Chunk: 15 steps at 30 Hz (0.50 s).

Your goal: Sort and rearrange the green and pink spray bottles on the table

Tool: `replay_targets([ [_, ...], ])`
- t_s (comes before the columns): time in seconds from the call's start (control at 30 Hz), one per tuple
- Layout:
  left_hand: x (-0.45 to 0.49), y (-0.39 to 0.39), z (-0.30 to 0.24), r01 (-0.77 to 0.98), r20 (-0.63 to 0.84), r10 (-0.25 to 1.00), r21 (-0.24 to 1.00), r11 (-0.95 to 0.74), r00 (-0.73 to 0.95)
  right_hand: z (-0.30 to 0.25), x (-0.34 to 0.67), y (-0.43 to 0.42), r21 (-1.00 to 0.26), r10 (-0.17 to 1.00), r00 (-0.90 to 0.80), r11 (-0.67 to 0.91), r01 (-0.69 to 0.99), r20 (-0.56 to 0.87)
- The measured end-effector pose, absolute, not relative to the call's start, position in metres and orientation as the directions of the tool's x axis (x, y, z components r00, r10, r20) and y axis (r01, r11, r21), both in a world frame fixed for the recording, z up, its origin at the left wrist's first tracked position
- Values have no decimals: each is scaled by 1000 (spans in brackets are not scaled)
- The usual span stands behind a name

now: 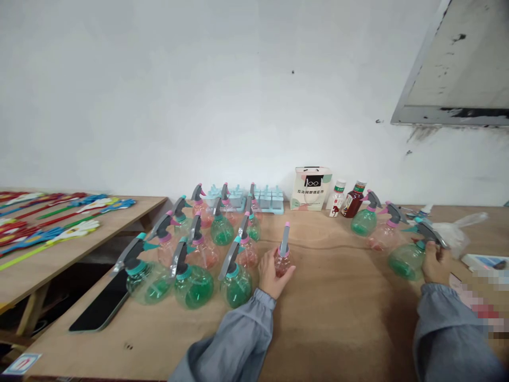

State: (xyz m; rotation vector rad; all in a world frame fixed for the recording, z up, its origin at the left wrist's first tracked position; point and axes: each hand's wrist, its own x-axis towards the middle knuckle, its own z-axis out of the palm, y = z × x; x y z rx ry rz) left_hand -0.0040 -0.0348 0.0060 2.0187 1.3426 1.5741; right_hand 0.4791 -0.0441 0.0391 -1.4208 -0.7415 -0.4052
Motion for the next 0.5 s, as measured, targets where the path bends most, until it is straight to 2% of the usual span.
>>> replay_targets([
  [0.13, -4, -35, 7, 485, 616, 788, 693, -534, -12, 39, 477, -49, -694, 234, 655, 298, 655, 719],
  [0.2, -3, -35, 7, 464, 608, 794, 708, -532, -17, 42, 470, -54, -603, 99, 616, 371, 706, 782],
  [0.3, 0, -39, 6, 422, 604, 797, 720, -551, 11, 45, 436, -59, -397, -230, 475, 316, 862, 849],
  [0.33, 2, -40, 5, 411, 605, 796, 717, -563, 33, 46, 416, -61, -333, -255, 414, 308, 891, 874],
  [0.37, 3, -43, 5, 403, 607, 792, 711, -576, 62, 47, 392, -63, -297, -203, 386, 363, 883, 900],
  [0.4, 5, -45, 5, 397, 609, 787, 702, -591, 95, 47, 365, -64, -301, -71, 362, 420, 856, 930],
  [0.43, 6, -47, 6, 392, 611, 781, 691, -607, 130, 47, 335, -65, -325, 169, 277, 475, 818, 946],
  [0.47, 7, -50, 6, 389, 612, 774, 681, -621, 164, 47, 304, -65, -390, 425, 169, 513, 764, 890],
  [0.5, 8, -52, 6, 387, 610, 768, 672, -631, 193, 47, 274, -64, -479, 593, 91, 540, 692, 800],
])
